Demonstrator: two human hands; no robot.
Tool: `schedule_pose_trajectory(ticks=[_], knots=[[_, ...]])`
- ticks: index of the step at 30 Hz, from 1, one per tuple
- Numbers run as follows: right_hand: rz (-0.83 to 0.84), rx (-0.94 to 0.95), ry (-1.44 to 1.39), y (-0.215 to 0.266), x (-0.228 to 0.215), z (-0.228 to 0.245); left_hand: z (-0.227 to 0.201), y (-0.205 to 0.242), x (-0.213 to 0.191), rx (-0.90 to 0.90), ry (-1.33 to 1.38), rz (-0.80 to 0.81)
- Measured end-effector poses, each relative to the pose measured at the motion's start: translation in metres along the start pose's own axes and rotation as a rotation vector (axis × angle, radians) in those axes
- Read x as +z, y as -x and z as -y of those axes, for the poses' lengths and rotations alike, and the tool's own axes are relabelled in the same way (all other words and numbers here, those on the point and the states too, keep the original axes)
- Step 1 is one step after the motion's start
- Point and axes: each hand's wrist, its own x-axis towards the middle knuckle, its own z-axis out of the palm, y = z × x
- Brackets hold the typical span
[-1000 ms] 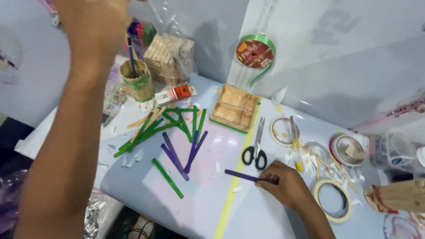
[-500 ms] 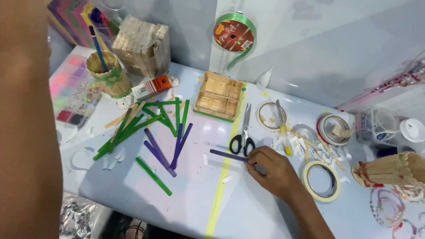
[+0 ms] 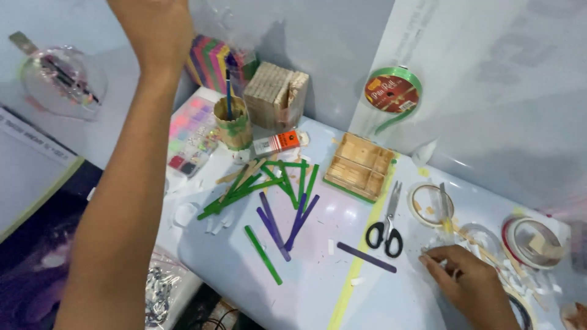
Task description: Constructing a miniature craft project by measuring, marking, and cutting wooden sticks and plastic strips.
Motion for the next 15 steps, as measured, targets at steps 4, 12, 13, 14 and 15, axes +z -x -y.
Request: schedule_pose_trajectory(ticks=[4, 12, 13, 14, 15], knots=[[0.084, 0.350, -0.045, -0.001, -0.017, 0.001, -0.001, -0.009, -0.004, 0.030, -0.021, -0.025], [0.040, 0.513, -0.012, 0.002, -0.033, -0.006, -0.012, 0.000, -0.009, 0.072, -0.079, 0.033], [0.047, 0.519, -0.008, 0.003, -0.036, -0.005, -0.013, 0.004, -0.012, 0.063, -0.078, 0.037], [0.040, 0.515, 0.011, 0.004, -0.039, -0.003, -0.013, 0.008, -0.015, 0.066, -0.094, 0.044], [0.033, 0.511, 0.030, 0.005, -0.043, -0.002, -0.014, 0.011, -0.018, 0.069, -0.110, 0.052]])
